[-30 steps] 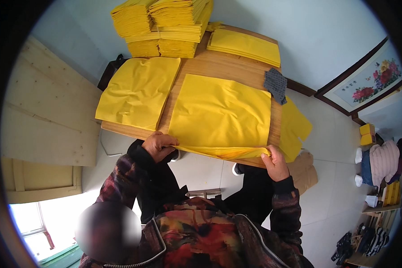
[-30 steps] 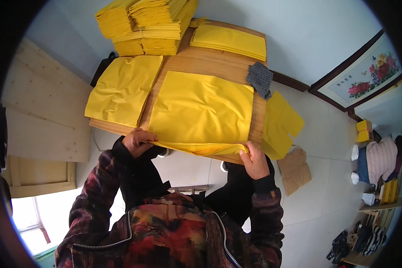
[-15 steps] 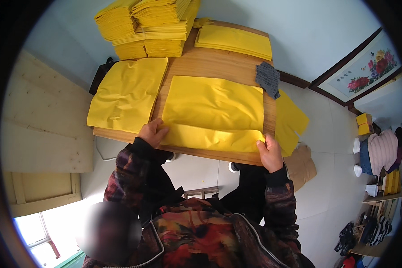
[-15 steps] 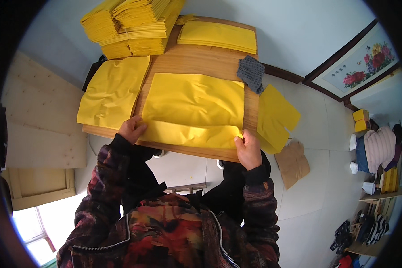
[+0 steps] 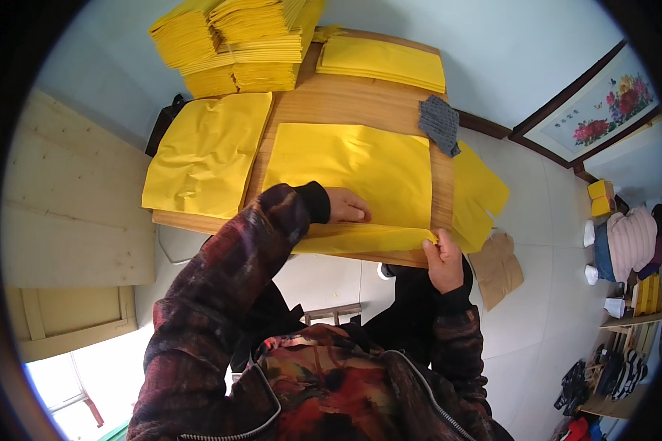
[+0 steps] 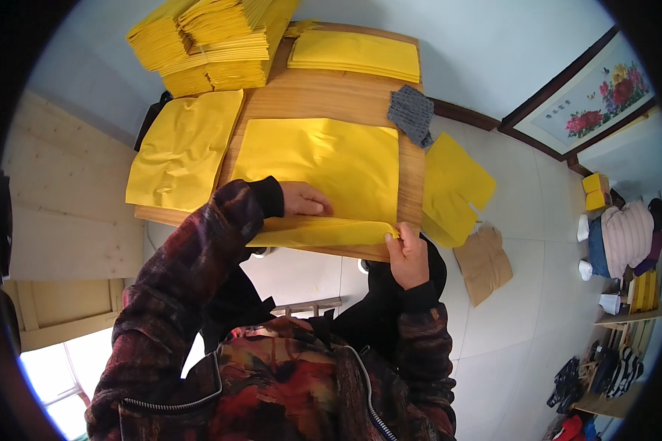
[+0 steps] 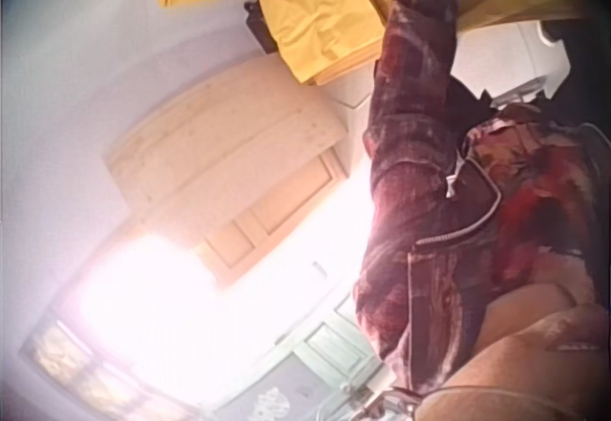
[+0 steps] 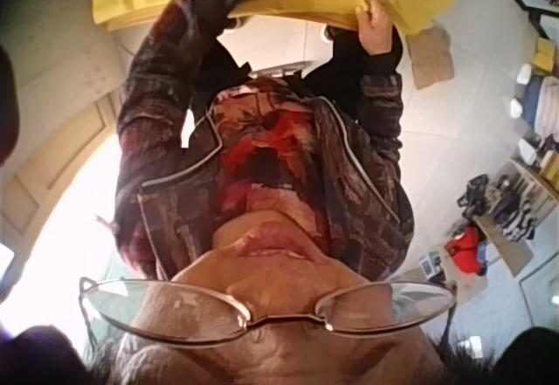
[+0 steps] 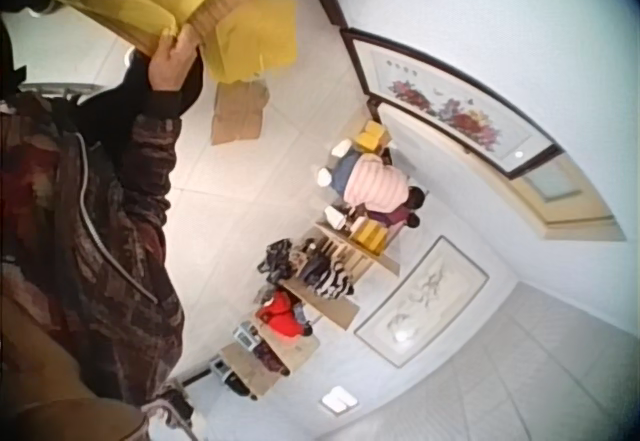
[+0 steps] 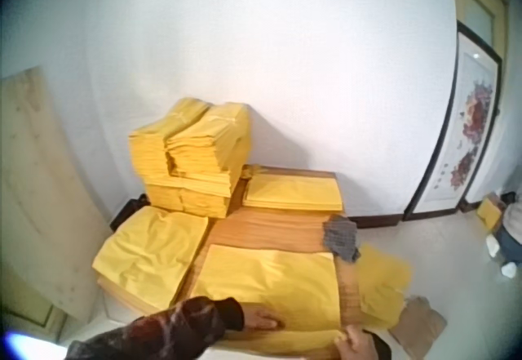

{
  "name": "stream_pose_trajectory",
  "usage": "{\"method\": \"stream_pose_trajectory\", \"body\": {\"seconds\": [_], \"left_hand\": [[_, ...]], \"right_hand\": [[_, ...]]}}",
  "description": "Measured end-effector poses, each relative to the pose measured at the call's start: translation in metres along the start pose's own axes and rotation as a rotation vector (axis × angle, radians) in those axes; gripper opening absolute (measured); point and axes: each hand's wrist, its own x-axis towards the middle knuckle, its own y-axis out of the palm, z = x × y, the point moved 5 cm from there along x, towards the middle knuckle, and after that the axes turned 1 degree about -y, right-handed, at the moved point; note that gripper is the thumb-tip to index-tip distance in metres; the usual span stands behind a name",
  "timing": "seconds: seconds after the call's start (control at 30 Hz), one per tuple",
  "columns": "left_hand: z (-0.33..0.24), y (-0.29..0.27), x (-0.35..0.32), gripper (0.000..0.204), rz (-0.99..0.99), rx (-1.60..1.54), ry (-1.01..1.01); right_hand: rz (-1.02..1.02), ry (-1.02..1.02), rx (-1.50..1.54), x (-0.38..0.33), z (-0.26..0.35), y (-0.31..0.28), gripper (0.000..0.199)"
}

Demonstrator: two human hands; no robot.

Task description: The person folds yellow padded envelopes on a wooden table, aligning edges and creasing folds by hand. They repeatedly pick up envelopes, fold them in half, and stack the finished units on the table.

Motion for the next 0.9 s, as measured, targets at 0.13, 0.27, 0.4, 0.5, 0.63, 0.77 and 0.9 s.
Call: {"method": "stream_pose_trajectory", "body": {"seconds": [0.13, 0.27, 0.4, 0.5, 0.63, 0.77, 0.9], "left_hand": [[0.022, -0.012, -0.024, 0.059, 0.039, -0.028, -0.141], [0.040, -0.031, -0.079, 0.065, -0.041, -0.016, -0.162], [0.058, -0.041, -0.139, 0.074, -0.289, -0.138, -0.221], [0.068, -0.034, -0.166, 0.076, -0.397, -0.391, -0.250], [0.084, -0.021, -0.176, 0.073, -0.678, -0.507, -0.260], [0.096, -0.002, -0.167, 0.064, -0.995, -0.711, -0.102], [0.101, 0.004, -0.156, 0.061, -1.191, -0.410, -0.241]], "right_hand": [[-0.035, 0.058, 0.001, 0.003, -0.002, 0.002, 0.017], [-0.048, 0.100, -0.031, 0.009, -0.003, 0.006, 0.017], [-0.041, 0.163, 0.003, 0.014, -0.011, 0.006, 0.016], [-0.026, 0.217, 0.014, 0.020, -0.022, 0.008, 0.016], [-0.069, 0.201, -0.014, 0.025, -0.031, 0.012, 0.019], [-0.074, 0.159, -0.049, 0.027, -0.030, 0.011, 0.021], [-0.080, 0.204, -0.167, 0.029, -0.025, 0.009, 0.025]]}}
